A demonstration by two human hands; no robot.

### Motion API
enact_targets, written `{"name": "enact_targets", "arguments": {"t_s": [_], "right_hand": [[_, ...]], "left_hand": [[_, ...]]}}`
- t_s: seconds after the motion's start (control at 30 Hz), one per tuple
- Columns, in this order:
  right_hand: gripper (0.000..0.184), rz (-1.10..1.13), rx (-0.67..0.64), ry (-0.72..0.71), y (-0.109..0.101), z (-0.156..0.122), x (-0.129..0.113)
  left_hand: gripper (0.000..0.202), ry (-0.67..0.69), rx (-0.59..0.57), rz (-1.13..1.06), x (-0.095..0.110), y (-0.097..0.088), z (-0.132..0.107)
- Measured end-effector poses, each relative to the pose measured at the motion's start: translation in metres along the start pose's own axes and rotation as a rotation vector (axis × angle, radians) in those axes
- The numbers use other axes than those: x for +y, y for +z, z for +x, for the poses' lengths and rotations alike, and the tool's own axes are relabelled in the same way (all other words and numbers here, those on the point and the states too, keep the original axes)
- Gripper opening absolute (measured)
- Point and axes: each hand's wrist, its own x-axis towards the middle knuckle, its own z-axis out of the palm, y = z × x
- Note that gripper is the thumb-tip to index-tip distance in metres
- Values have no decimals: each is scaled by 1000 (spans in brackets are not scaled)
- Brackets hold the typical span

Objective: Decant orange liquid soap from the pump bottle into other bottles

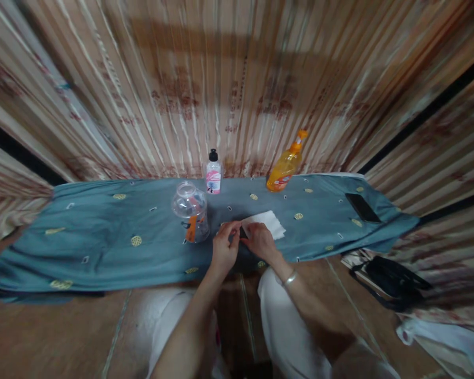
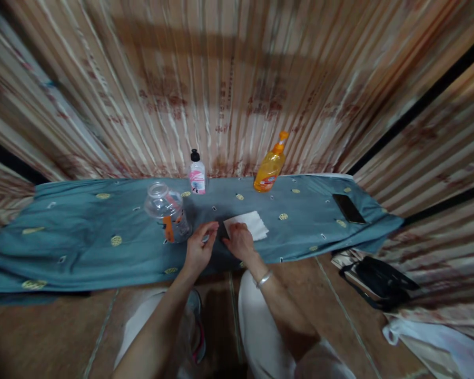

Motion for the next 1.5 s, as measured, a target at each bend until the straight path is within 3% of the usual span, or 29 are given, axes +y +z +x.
{"name": "enact_targets", "arguments": {"t_s": [0.2, 0.4, 0.57, 0.73, 0.8, 0.87, 0.97, 1.1, 1.17, 1.33, 1.5], "right_hand": [[36, -125, -91, 15, -5, 16, -9], [37, -94, -108, -61, -2, 24, -19], [37, 11, -101, -136, 5, 11, -20], [37, 128, -87, -173, 8, 6, -18], [37, 175, -76, -181, 9, 5, -16], [37, 222, -56, -181, 8, 7, -12], [35, 291, 12, -156, 1, 21, -6], [37, 368, 139, -127, -23, 73, -10], [48, 402, 178, -122, -35, 108, -19], [79, 483, 221, -151, -49, 179, -49], [92, 593, 220, -173, -35, 213, -70]], "left_hand": [[19, 54, 18, 43, 14, -25, -11], [20, 100, 78, 164, 34, -46, -14], [20, 126, 232, 253, 53, -70, -14], [25, 6, 462, 278, 69, -94, -12], [27, -23, 488, 263, 73, -96, -11], [26, -22, 438, 257, 72, -89, -9], [22, 8, 258, 189, 62, -63, 1], [23, 24, 34, 78, 37, -19, 20], [27, -8, -12, 34, 23, -3, 24], [38, -73, -46, 3, -6, 9, 12], [45, -97, -32, -3, -25, 9, 0]]}}
